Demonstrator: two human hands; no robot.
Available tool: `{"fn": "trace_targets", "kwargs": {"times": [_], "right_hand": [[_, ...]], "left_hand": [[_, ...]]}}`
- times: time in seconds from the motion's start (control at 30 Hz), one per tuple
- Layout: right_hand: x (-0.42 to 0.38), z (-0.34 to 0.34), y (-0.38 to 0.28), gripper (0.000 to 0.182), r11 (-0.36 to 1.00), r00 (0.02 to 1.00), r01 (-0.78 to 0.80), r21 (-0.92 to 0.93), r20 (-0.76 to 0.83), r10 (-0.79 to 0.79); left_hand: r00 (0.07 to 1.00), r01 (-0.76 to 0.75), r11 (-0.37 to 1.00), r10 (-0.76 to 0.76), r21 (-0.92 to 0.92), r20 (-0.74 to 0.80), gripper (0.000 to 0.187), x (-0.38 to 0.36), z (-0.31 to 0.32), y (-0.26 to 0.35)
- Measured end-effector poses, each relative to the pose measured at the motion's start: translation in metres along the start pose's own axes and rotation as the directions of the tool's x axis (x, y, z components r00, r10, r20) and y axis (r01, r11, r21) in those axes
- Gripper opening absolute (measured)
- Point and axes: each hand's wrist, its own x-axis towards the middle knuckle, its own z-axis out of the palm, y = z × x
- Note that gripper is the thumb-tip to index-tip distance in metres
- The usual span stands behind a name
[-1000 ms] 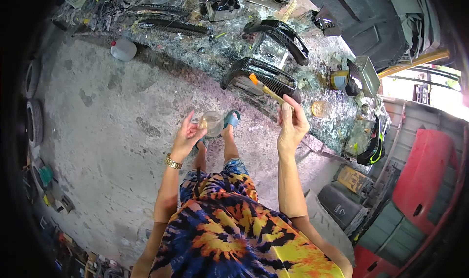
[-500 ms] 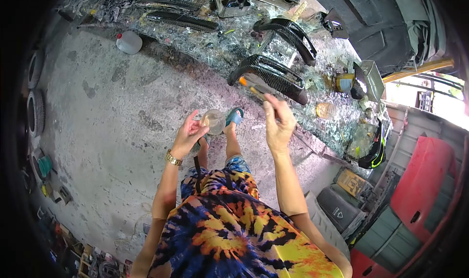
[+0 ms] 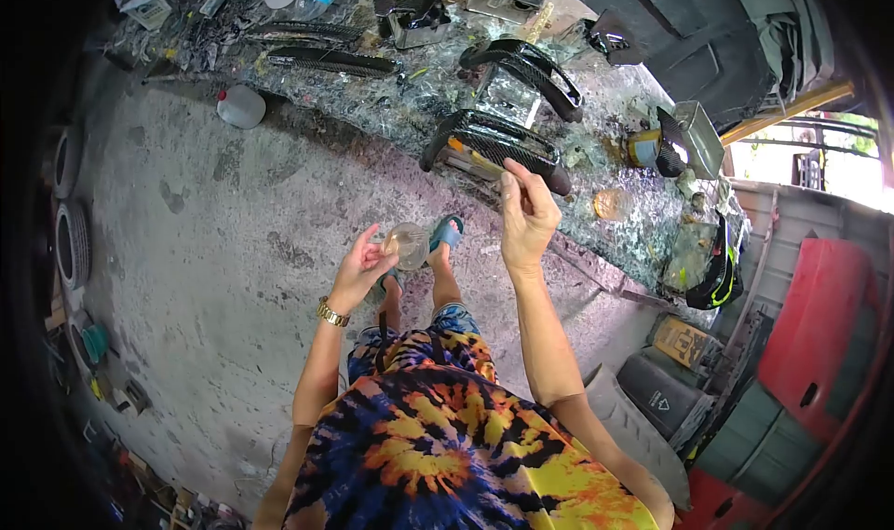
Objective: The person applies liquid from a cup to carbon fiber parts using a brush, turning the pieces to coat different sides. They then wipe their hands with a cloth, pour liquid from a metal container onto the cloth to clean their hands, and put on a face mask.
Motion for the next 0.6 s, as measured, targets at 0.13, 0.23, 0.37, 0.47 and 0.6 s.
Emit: {"fn": "trace_targets", "kwargs": {"times": [0.13, 0.23, 0.37, 0.47, 0.6], "right_hand": [[-0.004, -0.015, 0.001, 0.019, 0.980, 0.992, -0.092, 0.178, -0.072, 0.107], [-0.011, -0.027, 0.005, 0.020, 0.974, 0.988, -0.096, 0.207, -0.097, 0.118], [-0.034, -0.041, 0.004, 0.020, 0.976, 0.992, -0.126, 0.177, 0.024, 0.124], [-0.050, -0.035, 0.002, 0.018, 0.999, 0.961, -0.050, 0.010, 0.273, 0.045], [-0.054, -0.014, 0.012, 0.018, 0.972, 0.875, 0.156, -0.173, 0.481, -0.055]], "left_hand": [[1.000, 0.011, 0.999, -0.011, -0.043, 0.009, 0.083, -0.002, 0.001, 0.012], [1.000, 0.001, 1.000, -0.001, -0.013, 0.004, 0.083, -0.001, 0.002, 0.015], [0.999, -0.012, 1.000, 0.012, 0.000, -0.034, 0.082, 0.004, 0.007, 0.020], [0.996, -0.025, 1.000, 0.024, -0.011, -0.090, 0.085, 0.012, 0.012, 0.022], [0.991, -0.085, 0.988, 0.071, -0.132, -0.110, 0.089, 0.017, 0.023, 0.040]]}}
